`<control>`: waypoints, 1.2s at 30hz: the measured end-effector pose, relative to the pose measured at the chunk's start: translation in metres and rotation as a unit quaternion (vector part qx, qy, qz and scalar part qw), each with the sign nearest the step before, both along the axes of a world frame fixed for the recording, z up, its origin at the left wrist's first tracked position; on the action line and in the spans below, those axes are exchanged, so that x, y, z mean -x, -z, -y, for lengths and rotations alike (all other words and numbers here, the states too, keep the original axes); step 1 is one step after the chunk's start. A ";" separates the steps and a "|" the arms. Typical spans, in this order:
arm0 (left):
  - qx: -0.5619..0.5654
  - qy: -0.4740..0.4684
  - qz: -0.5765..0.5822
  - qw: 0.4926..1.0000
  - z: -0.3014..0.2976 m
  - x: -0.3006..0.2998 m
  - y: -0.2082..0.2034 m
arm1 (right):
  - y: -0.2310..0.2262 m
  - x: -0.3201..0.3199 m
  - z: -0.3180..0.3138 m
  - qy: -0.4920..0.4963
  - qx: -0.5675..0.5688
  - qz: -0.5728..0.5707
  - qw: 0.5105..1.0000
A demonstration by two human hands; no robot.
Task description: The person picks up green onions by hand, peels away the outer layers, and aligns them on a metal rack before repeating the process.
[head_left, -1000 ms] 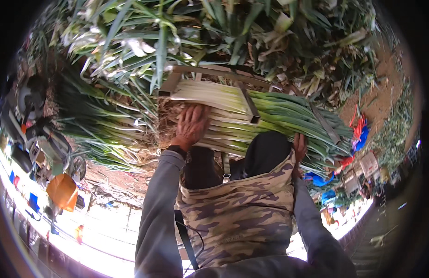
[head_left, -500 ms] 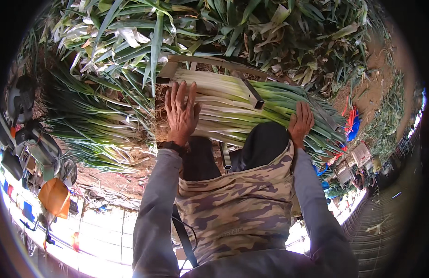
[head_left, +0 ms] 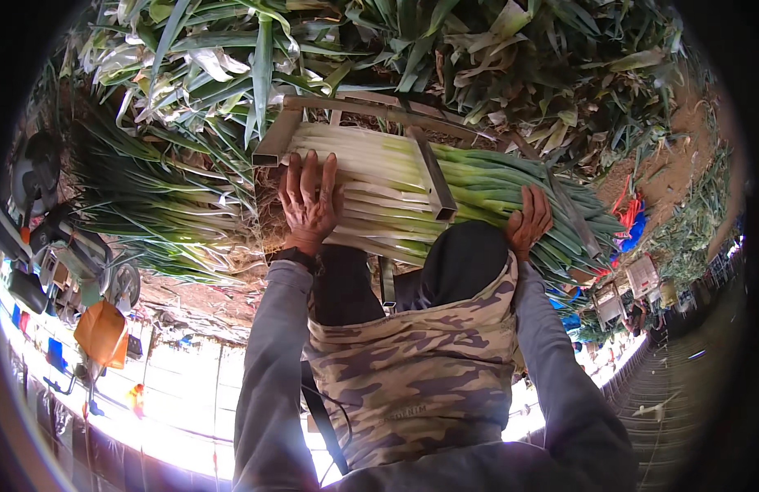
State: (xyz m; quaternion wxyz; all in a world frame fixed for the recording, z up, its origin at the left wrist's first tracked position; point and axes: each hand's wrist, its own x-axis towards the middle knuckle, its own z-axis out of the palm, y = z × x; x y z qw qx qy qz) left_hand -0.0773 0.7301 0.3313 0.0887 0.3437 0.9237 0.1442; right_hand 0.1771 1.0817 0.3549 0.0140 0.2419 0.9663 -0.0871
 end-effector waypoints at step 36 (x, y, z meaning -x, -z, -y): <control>0.015 0.028 -0.060 0.998 -0.016 -0.010 0.015 | -0.005 -0.010 -0.010 0.011 -0.031 -0.055 0.998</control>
